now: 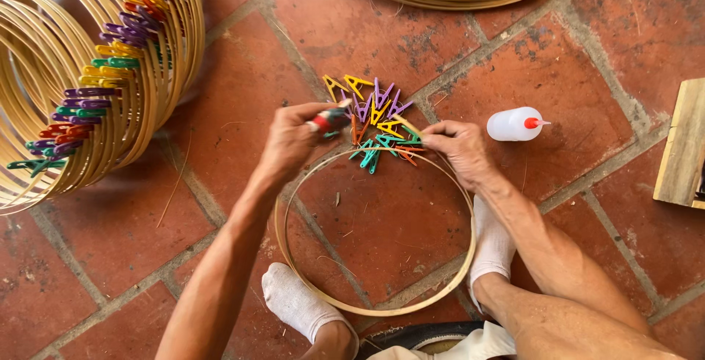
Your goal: The person sits on a tiled floor and assembles a basket by applying glue to thin bamboo strips and securing them with colorful plastic clips. They repeatedly pick up strips, apply glue, attach clips, and place the assembled sections into a growing basket structure.
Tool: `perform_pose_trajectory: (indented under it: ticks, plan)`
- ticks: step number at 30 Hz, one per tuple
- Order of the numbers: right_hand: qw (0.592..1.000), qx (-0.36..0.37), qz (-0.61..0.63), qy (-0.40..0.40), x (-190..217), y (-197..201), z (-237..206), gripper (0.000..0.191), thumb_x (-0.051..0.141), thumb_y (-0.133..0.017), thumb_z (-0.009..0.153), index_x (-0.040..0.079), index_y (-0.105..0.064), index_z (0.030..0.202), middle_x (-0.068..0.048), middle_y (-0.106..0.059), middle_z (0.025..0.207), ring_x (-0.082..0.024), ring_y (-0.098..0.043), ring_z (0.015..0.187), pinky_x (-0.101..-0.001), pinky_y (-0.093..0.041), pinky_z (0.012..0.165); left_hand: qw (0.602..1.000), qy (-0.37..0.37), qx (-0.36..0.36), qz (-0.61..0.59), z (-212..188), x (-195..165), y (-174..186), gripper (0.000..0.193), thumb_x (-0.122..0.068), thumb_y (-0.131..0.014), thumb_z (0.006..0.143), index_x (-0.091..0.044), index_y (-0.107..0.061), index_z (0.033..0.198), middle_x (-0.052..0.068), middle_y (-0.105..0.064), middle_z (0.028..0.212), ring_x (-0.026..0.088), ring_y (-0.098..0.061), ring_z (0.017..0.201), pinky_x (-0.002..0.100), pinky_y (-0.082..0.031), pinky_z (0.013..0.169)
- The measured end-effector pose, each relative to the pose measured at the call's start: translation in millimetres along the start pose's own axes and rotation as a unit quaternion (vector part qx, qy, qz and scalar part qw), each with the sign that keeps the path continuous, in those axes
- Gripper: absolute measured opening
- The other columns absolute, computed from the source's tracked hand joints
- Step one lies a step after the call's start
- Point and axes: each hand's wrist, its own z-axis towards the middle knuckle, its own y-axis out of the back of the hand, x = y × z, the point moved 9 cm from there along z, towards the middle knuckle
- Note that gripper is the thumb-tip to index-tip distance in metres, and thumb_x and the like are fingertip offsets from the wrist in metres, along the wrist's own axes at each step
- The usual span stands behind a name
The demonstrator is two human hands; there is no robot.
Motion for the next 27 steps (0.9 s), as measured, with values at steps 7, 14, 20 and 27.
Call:
perform_pose_trajectory:
  ticks: [7, 14, 20, 27]
  plan:
    - [0.982, 0.163, 0.07, -0.059, 74.8, -26.4, -70.2, 0.031, -0.002, -0.075, 0.079, -0.005, -0.067, 0.109, -0.01, -0.067, 0.075, -0.012, -0.057, 0.049, -0.0242, -0.043, 0.039, 0.989, 0.086, 0.019, 0.12, -100.7, -64.5, 35.5, 0.025, -0.02, -0.073, 0.091, -0.018, -0.082, 0.115, 0.006, -0.07, 0.068, 0.008, -0.05, 0.051, 0.027, -0.04, 0.045]
    - [0.953, 0.288, -0.069, -0.07, 141.1, -92.3, -164.0, 0.032, 0.001, -0.079, 0.074, 0.0, -0.066, 0.104, -0.004, -0.069, 0.081, -0.009, -0.065, 0.074, -0.025, -0.054, 0.064, 0.924, -0.278, 0.103, 0.24, -206.5, -156.7, -33.0, 0.031, -0.004, -0.073, 0.085, -0.008, -0.076, 0.115, 0.01, -0.077, 0.098, 0.022, -0.075, 0.079, 0.033, -0.061, 0.068]
    - [0.945, 0.291, -0.144, -0.046, 165.8, -114.4, -182.9, 0.031, 0.004, -0.08, 0.075, 0.002, -0.067, 0.104, -0.001, -0.066, 0.081, -0.007, -0.062, 0.074, -0.0241, -0.053, 0.065, 0.889, -0.328, 0.081, 0.308, -228.0, -157.4, -48.9, 0.046, -0.003, -0.072, 0.074, -0.008, -0.071, 0.119, 0.007, -0.069, 0.083, 0.03, -0.069, 0.074, 0.041, -0.054, 0.06]
    - [0.903, 0.344, -0.231, 0.115, 214.0, -131.2, -198.1, 0.046, 0.007, -0.077, 0.084, 0.005, -0.063, 0.128, 0.002, -0.064, 0.081, -0.005, -0.06, 0.071, -0.0225, -0.052, 0.06, 0.836, -0.432, 0.077, 0.33, -259.2, -172.7, -44.5, 0.051, -0.011, -0.07, 0.081, 0.002, -0.059, 0.129, 0.008, -0.055, 0.081, 0.025, -0.059, 0.068, 0.04, -0.048, 0.058]
